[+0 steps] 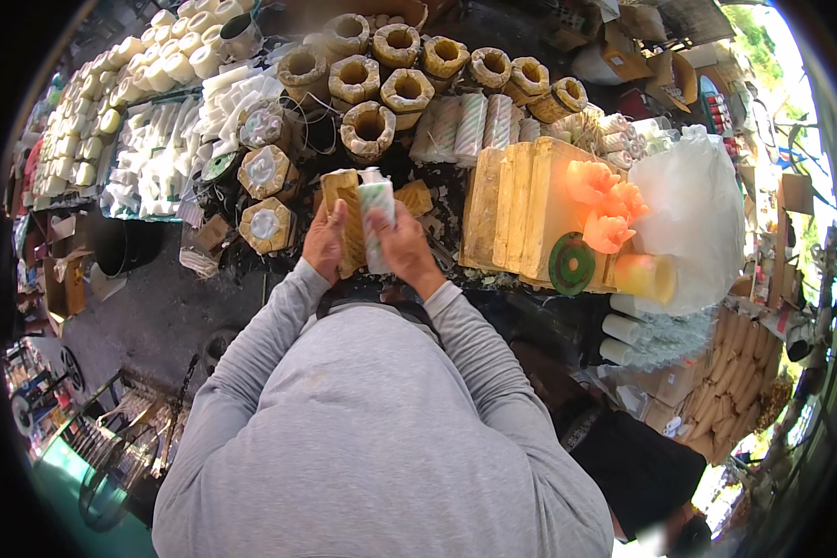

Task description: The person assembles cylindrical candles by inserting a wax core into a wooden mold, then wrapping the finished candle with a paper sleeve. The person repeats this process for multiple units, handling molds, cores, and sleeves by hand.

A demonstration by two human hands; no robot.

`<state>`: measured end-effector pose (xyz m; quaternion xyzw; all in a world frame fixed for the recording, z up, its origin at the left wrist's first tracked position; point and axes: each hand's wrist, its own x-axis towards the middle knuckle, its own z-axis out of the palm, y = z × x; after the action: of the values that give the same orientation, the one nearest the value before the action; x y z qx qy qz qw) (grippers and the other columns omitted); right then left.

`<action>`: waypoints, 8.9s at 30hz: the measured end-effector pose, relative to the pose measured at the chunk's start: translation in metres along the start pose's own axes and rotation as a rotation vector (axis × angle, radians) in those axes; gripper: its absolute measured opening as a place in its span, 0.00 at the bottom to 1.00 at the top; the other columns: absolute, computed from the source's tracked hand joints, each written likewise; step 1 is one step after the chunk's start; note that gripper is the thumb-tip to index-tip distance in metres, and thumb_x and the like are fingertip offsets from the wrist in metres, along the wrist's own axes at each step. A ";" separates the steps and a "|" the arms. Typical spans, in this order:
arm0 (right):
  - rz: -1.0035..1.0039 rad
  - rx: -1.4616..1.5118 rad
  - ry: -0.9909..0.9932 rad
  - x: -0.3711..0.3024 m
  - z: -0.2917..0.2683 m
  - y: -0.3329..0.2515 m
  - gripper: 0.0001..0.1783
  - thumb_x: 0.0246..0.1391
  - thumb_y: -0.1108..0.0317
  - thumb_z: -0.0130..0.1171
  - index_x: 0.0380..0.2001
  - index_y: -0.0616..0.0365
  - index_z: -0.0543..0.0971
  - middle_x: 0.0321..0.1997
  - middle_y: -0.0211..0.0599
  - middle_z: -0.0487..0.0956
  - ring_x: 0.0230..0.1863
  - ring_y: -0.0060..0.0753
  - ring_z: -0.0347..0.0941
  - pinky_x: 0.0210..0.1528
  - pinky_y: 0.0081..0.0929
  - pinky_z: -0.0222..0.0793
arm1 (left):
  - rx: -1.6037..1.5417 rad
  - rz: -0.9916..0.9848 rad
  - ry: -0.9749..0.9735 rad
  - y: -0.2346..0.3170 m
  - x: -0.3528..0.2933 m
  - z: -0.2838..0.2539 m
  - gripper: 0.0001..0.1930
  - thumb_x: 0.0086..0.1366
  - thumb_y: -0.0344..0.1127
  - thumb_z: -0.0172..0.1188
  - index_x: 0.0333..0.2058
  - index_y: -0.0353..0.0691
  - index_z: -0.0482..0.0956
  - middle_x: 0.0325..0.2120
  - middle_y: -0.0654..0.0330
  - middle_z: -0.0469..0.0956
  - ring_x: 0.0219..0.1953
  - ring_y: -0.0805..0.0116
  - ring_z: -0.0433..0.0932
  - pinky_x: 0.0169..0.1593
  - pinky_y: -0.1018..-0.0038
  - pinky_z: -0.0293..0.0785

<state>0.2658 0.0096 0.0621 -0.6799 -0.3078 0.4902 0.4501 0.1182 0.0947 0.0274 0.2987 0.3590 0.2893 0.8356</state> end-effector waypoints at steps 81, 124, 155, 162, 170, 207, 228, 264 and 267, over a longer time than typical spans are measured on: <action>0.293 1.072 -0.313 -0.030 -0.020 0.091 0.27 0.72 0.63 0.61 0.69 0.59 0.68 0.63 0.43 0.78 0.63 0.41 0.78 0.64 0.44 0.77 | 0.716 -0.013 0.024 -0.032 -0.048 0.004 0.24 0.74 0.39 0.65 0.60 0.28 0.76 0.45 0.53 0.85 0.47 0.58 0.85 0.55 0.66 0.81; -0.053 0.005 -0.114 -0.067 -0.012 -0.047 0.38 0.57 0.76 0.54 0.73 0.63 0.62 0.56 0.50 0.78 0.42 0.36 0.83 0.28 0.28 0.83 | -0.354 0.051 -0.062 0.007 -0.097 0.008 0.35 0.78 0.42 0.59 0.76 0.46 0.55 0.66 0.53 0.73 0.67 0.55 0.75 0.69 0.53 0.74; -0.046 -0.209 -0.061 -0.045 0.039 -0.012 0.25 0.78 0.49 0.50 0.54 0.62 0.78 0.49 0.49 0.74 0.51 0.51 0.72 0.58 0.42 0.69 | -0.468 -0.157 -0.114 -0.021 -0.085 -0.043 0.39 0.76 0.69 0.51 0.73 0.46 0.67 0.66 0.52 0.76 0.65 0.52 0.77 0.67 0.51 0.75; -0.098 -0.374 -0.146 -0.031 0.041 0.007 0.31 0.80 0.44 0.42 0.49 0.65 0.79 0.42 0.43 0.77 0.46 0.47 0.74 0.57 0.40 0.69 | -0.409 -0.112 -0.072 -0.033 -0.085 -0.053 0.42 0.72 0.68 0.58 0.72 0.45 0.66 0.65 0.51 0.76 0.64 0.51 0.78 0.67 0.50 0.76; 0.673 0.652 0.250 0.001 0.015 0.080 0.31 0.75 0.49 0.57 0.67 0.65 0.72 0.58 0.49 0.79 0.54 0.46 0.78 0.57 0.48 0.78 | -0.496 -0.058 -0.018 -0.029 -0.099 -0.084 0.44 0.71 0.70 0.57 0.73 0.45 0.65 0.66 0.50 0.75 0.64 0.50 0.78 0.68 0.47 0.75; -0.037 -0.791 0.087 0.036 0.006 0.126 0.24 0.65 0.49 0.64 0.33 0.63 0.87 0.38 0.59 0.86 0.44 0.64 0.83 0.46 0.54 0.78 | -0.282 -0.203 -0.019 -0.095 -0.030 -0.121 0.39 0.74 0.65 0.54 0.73 0.44 0.67 0.65 0.51 0.77 0.62 0.50 0.80 0.65 0.50 0.78; -0.302 -0.904 0.193 -0.060 -0.030 0.136 0.22 0.64 0.62 0.65 0.60 0.51 0.81 0.39 0.48 0.81 0.39 0.59 0.82 0.40 0.50 0.79 | -0.315 -0.144 0.048 -0.088 -0.009 -0.086 0.43 0.70 0.72 0.55 0.72 0.44 0.68 0.66 0.51 0.75 0.65 0.45 0.76 0.67 0.46 0.74; -0.182 -0.800 0.231 -0.036 -0.012 0.144 0.22 0.66 0.59 0.63 0.62 0.48 0.81 0.38 0.49 0.78 0.39 0.58 0.80 0.41 0.49 0.79 | 0.312 -0.431 -0.246 -0.070 -0.007 -0.101 0.49 0.60 0.60 0.65 0.73 0.34 0.63 0.61 0.50 0.77 0.59 0.59 0.80 0.63 0.64 0.76; -0.095 -0.724 0.255 -0.027 -0.008 0.142 0.22 0.67 0.59 0.62 0.62 0.50 0.81 0.42 0.53 0.80 0.43 0.62 0.81 0.45 0.51 0.79 | 0.327 -0.415 -0.236 -0.069 -0.008 -0.101 0.50 0.60 0.60 0.65 0.73 0.34 0.63 0.61 0.50 0.77 0.59 0.58 0.80 0.63 0.64 0.76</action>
<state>0.2612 -0.0736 -0.0558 -0.8354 -0.4336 0.2398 0.2379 0.0541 0.0732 -0.0754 0.3812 0.3545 0.0137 0.8537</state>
